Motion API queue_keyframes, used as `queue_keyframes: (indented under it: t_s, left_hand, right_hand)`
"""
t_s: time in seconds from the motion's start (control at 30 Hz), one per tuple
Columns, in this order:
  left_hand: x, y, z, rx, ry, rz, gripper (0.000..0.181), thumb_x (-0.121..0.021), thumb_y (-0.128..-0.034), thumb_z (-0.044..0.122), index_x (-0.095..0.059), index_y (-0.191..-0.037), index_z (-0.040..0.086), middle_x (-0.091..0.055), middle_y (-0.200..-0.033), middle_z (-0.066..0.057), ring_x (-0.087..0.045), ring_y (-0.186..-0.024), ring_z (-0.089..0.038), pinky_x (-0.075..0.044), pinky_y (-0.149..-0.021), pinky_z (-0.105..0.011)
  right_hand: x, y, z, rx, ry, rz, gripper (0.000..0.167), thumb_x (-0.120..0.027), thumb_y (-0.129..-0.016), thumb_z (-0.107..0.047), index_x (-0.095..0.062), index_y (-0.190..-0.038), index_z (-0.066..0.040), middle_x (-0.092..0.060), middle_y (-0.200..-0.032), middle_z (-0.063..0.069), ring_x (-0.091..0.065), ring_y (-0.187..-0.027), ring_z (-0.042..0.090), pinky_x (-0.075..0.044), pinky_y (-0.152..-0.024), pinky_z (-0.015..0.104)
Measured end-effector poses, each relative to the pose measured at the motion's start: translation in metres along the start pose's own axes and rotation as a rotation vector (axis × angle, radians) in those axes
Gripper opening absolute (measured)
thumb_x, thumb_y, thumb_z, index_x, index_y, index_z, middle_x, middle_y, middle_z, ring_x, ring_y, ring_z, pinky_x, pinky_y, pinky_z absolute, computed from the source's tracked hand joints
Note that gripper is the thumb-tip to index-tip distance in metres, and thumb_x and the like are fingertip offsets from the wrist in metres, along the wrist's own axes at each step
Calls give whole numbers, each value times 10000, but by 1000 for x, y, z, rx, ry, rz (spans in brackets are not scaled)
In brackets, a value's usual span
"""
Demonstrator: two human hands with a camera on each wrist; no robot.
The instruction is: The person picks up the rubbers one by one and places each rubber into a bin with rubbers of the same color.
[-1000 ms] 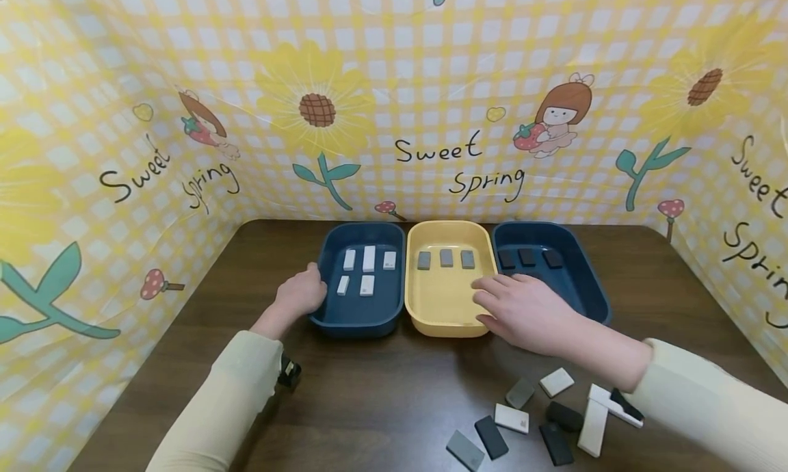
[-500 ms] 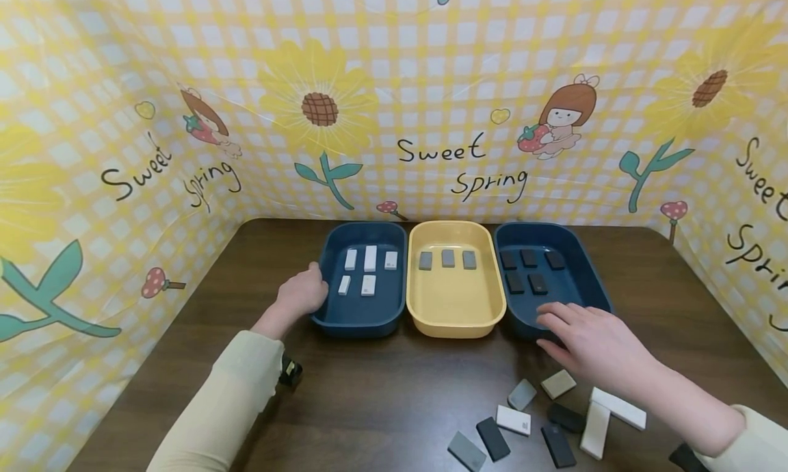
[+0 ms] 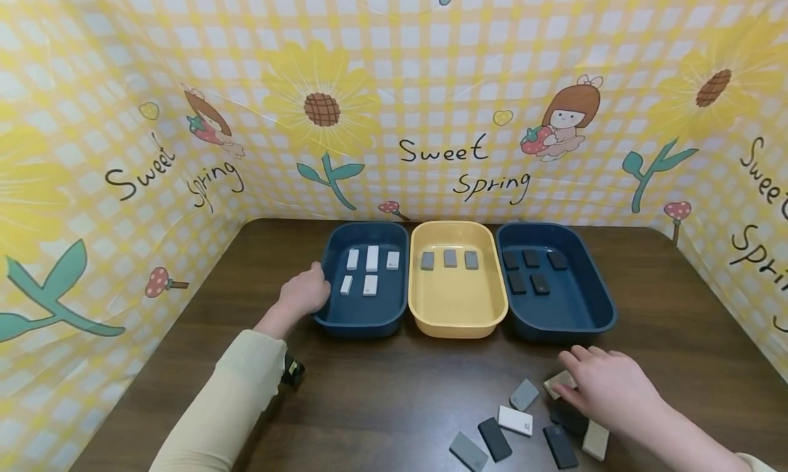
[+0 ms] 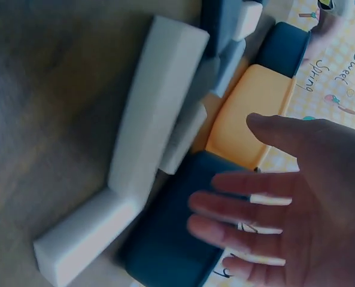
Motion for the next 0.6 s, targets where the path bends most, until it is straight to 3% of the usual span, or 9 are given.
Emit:
queue_keyframes:
  t_s: [0.1, 0.2, 0.3, 0.6]
  left_hand:
    - [1, 0, 0, 4, 2, 3, 563, -359, -1000, 167, -226, -1424, -178, -552, -1209, -328, -597, -918, -358, -495, -794, -513]
    - [2, 0, 0, 6, -1, 5, 560, -361, -998, 165, -231, -1420, -180, -553, -1202, -330, -599, -915, -359, -495, -787, -514]
    - [1, 1, 0, 12, 1, 4, 559, -364, -1001, 172, -235, -1422, -174, -554, -1204, -324, -597, -906, -352, -498, -783, -506]
    - [2, 2, 1, 9, 6, 7, 569, -372, -999, 164, -223, -1424, -185, -547, -1218, -333, -596, -901, -345, -502, -784, -503]
  right_hand:
    - [-11, 1, 2, -94, 6, -148, 421, -758, -765, -493, -668, -909, -107, -612, -788, 10, -562, -618, 168, -482, -516, 330]
    - [-20, 1, 2, -139, 6, -244, 495, -718, -779, -551, -666, -964, -95, -624, -833, 42, -576, -647, 192, -491, -525, 351]
    - [-26, 0, 1, -145, 3, -277, 510, -711, -777, -569, -653, -963, -98, -605, -820, 38, -556, -634, 184, -467, -501, 336]
    - [-35, -5, -1, -136, -50, -280, 400, -765, -771, -471, -639, -906, -116, -558, -757, 4, -505, -569, 136, -426, -467, 294]
Point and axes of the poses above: each hand's wrist, its own y-axis away from the middle knuckle, its own x-axis out of the back of the hand, z = x × y, the point moved 6 cm from there along -y, towards the middle knuckle
